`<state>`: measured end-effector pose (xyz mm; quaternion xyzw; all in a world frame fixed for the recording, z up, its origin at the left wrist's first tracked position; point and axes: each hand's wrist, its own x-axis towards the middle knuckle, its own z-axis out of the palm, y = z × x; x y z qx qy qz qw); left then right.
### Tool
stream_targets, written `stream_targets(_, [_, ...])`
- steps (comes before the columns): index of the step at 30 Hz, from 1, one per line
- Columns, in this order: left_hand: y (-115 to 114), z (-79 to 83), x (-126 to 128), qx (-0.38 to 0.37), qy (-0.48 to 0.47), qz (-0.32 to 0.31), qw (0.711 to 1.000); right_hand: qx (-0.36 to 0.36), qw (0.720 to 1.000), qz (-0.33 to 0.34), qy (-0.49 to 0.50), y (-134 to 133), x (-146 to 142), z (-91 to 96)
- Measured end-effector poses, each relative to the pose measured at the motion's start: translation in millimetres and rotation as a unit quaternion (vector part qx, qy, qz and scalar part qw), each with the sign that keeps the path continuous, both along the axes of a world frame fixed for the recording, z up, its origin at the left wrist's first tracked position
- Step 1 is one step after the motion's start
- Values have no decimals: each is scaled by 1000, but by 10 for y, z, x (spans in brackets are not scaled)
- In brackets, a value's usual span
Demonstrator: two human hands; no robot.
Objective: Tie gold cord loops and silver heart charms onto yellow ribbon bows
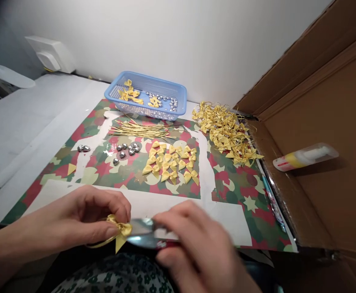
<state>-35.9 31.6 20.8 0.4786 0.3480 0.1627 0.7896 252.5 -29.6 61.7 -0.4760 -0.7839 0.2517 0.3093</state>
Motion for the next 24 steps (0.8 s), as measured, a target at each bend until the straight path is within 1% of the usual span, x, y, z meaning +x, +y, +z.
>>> stream_targets(2, [-16, 3, 4, 21, 25, 29, 999, -68, 996, 62, 20, -15, -245, -97])
stream_targets(3, [-22, 1, 5, 40, 43, 39, 998, -94, 993, 73, 24, -22, -323, -136])
stream_targets(5, [-30, -5, 3, 87, 78, 46, 992, -126, 990, 57, 23, -29, -396, -193])
stream_targets(7, [-32, -6, 5, 127, 94, 40, 987, -157, 987, 34, 23, -30, -398, -230])
stream_targets(10, [-34, 5, 22, 156, 92, 36, 983, -178, 983, 21, 42, -21, -377, -274])
stream_targets(15, [-65, 26, 59, 146, 86, 51, 984, -161, 983, 6, 91, -11, -403, -347])
stream_targets(21, [-88, 52, 76, 123, 87, 51, 987, -202, 973, 13, 112, -18, -419, -398])
stream_targets(24, [-83, 63, 82, 114, 78, 50, 989, -211, 971, 14, 116, 1, -411, -427])
